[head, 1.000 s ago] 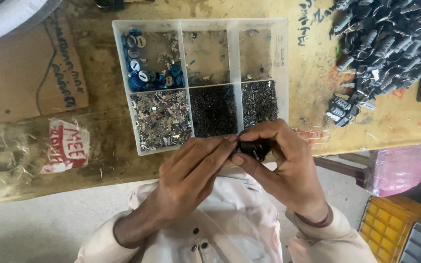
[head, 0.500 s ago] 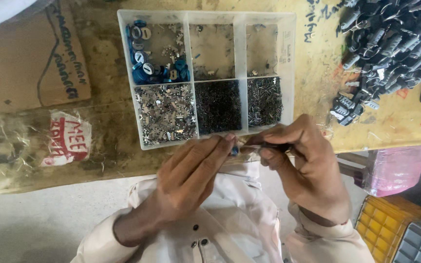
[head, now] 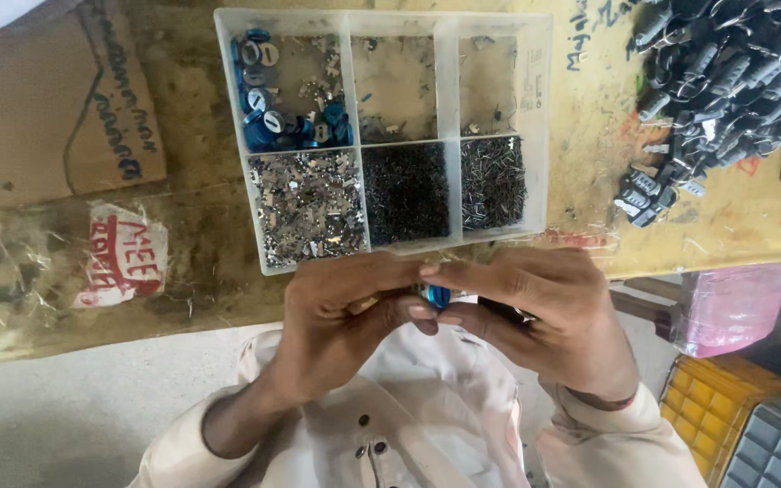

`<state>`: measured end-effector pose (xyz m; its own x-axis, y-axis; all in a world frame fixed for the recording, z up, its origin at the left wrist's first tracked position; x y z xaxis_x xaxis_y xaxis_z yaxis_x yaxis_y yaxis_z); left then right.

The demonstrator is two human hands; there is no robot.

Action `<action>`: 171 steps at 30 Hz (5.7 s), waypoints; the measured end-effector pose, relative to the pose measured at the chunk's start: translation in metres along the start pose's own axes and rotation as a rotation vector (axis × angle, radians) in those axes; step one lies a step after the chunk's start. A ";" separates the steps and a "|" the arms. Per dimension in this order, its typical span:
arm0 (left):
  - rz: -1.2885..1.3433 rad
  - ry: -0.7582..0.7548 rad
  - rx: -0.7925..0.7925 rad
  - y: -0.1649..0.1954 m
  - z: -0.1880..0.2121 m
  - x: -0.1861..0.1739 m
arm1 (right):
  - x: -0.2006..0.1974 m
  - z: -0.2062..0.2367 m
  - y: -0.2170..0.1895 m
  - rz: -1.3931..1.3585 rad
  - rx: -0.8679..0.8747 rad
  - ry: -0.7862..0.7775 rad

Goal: The person repeatedly picks small metal pins and blue plastic pieces from a compartmentalized tray, inserts them into a key cylinder, and places the assembled unit on the table. The process is repeated multiple times with consistent hand movements.

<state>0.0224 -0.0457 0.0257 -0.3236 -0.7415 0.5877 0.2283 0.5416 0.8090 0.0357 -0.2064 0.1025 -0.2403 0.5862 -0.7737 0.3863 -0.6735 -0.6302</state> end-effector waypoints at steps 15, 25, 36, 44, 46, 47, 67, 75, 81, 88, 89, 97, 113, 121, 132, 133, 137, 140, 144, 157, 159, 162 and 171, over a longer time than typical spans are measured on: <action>0.404 -0.102 -0.234 -0.023 0.001 0.003 | -0.006 0.008 0.011 -0.054 -0.020 -0.025; 0.273 -0.040 -0.104 -0.011 -0.009 -0.010 | -0.060 0.041 0.105 0.159 0.522 0.481; 0.073 0.043 -0.038 0.003 -0.026 -0.024 | -0.025 0.022 0.126 0.928 0.204 0.397; -0.084 0.019 0.044 0.000 -0.027 -0.021 | -0.015 0.010 0.102 0.455 0.378 0.302; -0.177 0.017 0.068 0.000 -0.027 -0.021 | -0.004 0.005 0.094 0.571 0.281 0.287; -0.200 0.018 0.099 0.001 -0.028 -0.020 | -0.001 0.004 0.094 0.607 0.287 0.285; -0.928 -0.220 0.401 0.033 -0.017 0.030 | 0.052 0.045 0.048 -0.451 0.423 0.148; -0.960 -0.315 0.295 0.018 -0.005 0.033 | 0.058 0.058 0.052 -0.449 0.512 0.092; -0.832 -0.301 0.253 0.010 -0.004 0.033 | 0.047 0.065 0.057 -0.427 0.520 0.099; -0.807 -0.258 0.285 0.004 -0.001 0.034 | 0.046 0.080 0.057 -0.546 0.572 0.257; -0.813 -0.258 0.281 0.002 0.000 0.034 | 0.046 0.081 0.057 -0.511 0.566 0.248; -0.815 -0.071 0.450 -0.003 -0.002 0.019 | 0.008 0.069 0.087 -0.250 0.661 0.277; -0.756 0.369 0.448 0.045 0.002 -0.043 | 0.001 0.006 0.086 0.450 0.406 -0.025; -0.800 0.344 0.470 0.042 0.001 -0.042 | -0.024 0.011 0.089 0.464 0.390 0.077; -0.835 0.384 0.469 0.045 0.005 -0.044 | -0.007 -0.008 0.090 0.798 0.220 0.149; -0.842 0.389 0.481 0.045 0.006 -0.044 | -0.006 -0.009 0.089 0.817 0.215 0.140; -0.793 0.394 0.503 0.042 0.006 -0.047 | -0.002 -0.012 0.088 0.812 0.214 0.104; -0.785 0.371 0.524 0.040 0.005 -0.048 | -0.006 -0.010 0.096 0.673 0.271 0.082; -0.793 0.391 0.493 0.039 0.006 -0.049 | -0.010 -0.002 0.100 0.587 0.309 0.097; -0.774 0.378 0.492 0.040 0.001 -0.044 | 0.003 -0.009 0.097 0.777 0.225 0.158; -0.791 0.371 0.471 0.040 0.001 -0.043 | 0.004 -0.011 0.097 0.773 0.237 0.174; -0.819 0.394 0.438 0.039 0.004 -0.047 | 0.005 -0.009 0.097 0.744 0.242 0.198; -0.790 0.292 0.549 0.026 0.005 -0.049 | -0.012 0.035 0.122 0.082 0.520 0.309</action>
<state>0.0395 0.0069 0.0183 0.0555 -0.9954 -0.0778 -0.4335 -0.0942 0.8962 0.0541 -0.3111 0.0327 0.0716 0.5738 -0.8159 -0.1120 -0.8082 -0.5782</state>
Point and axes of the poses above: each hand's wrist, its own z-axis away from the middle knuckle, its own x-axis out of the palm, y = z × x, the point moved 7 cm from there along -z, towards the middle knuckle, and after that the axes turned 14 degrees about z, right-handed, at the moved point
